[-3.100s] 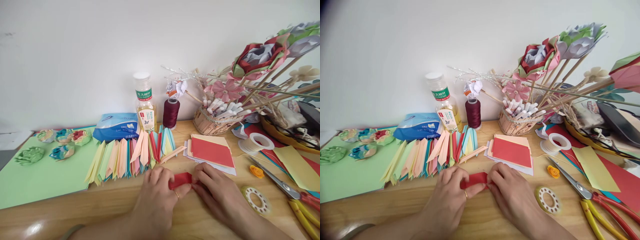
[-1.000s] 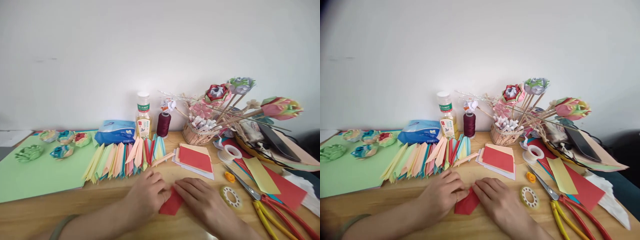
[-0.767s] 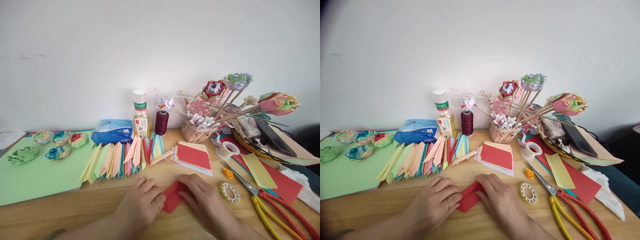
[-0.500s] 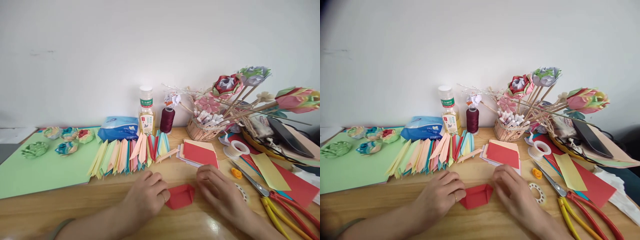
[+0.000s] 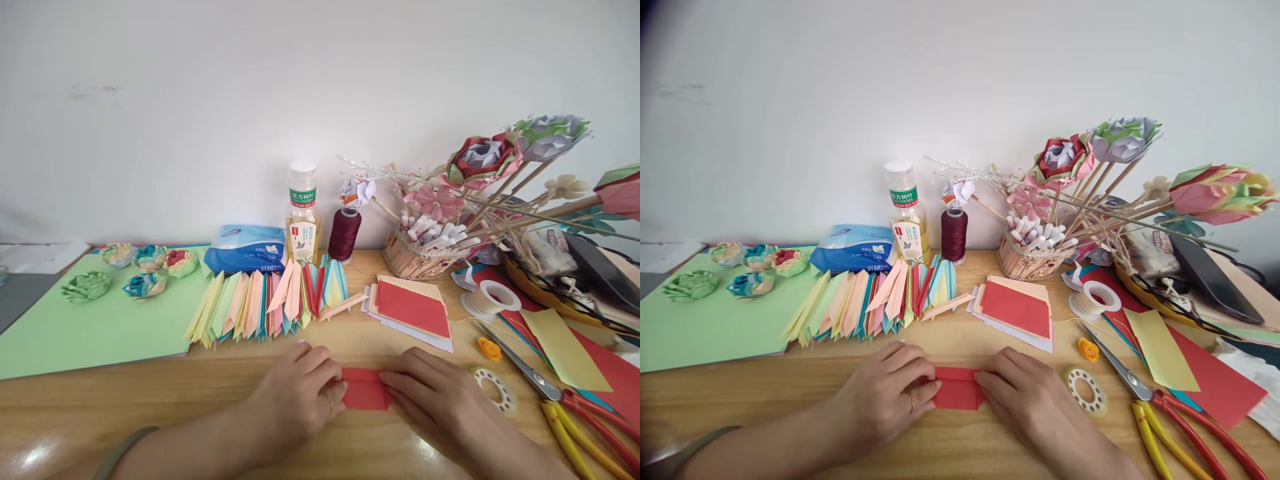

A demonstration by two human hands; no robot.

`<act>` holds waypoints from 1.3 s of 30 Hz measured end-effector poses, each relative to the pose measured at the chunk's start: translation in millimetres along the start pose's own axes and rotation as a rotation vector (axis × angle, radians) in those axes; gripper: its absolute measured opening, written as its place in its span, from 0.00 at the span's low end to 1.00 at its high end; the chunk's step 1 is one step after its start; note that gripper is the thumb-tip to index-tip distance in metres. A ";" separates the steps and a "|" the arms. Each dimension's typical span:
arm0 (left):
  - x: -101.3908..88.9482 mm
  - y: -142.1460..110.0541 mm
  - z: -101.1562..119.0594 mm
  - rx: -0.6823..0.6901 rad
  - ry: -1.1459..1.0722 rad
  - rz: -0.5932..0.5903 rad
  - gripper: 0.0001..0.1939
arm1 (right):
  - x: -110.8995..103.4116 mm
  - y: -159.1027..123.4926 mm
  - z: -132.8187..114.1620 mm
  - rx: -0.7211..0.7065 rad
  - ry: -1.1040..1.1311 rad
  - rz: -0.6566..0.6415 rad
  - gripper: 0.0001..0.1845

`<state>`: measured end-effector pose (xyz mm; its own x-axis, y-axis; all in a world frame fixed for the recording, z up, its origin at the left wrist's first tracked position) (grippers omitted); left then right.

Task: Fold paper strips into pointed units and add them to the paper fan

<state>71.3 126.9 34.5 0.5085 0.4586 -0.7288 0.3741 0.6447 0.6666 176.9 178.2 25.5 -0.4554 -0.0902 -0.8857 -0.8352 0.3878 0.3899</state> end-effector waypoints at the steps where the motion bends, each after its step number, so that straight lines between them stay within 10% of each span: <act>1: -0.2 -0.1 0.9 0.021 0.031 0.008 0.09 | -1.2 1.2 -1.3 -0.007 -0.004 0.003 0.10; 17: 7.8 -3.1 1.3 -0.001 0.134 0.022 0.10 | -11.2 1.8 -17.2 -0.141 -0.079 0.097 0.19; 30: 0.7 -5.1 -29.7 -0.444 -0.198 0.072 0.03 | 15.9 0.2 22.8 0.320 0.227 0.027 0.07; 39: 5.4 -6.5 -32.6 -0.489 -0.201 0.018 0.05 | 20.5 2.0 25.4 0.394 0.246 0.021 0.09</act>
<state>46.3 145.1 21.2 0.6678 0.3766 -0.6420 -0.0170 0.8701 0.4927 173.7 200.5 1.8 -0.5704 -0.2751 -0.7739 -0.6658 0.7066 0.2396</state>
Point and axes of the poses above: each hand's wrist, its own y-axis towards the middle knuckle, its own x-axis out of the palm, z = x × y, the point moved 9 cm from there along y, towards the middle knuckle, and after that the axes turned 10 degrees about z, right-handed, at the moved point
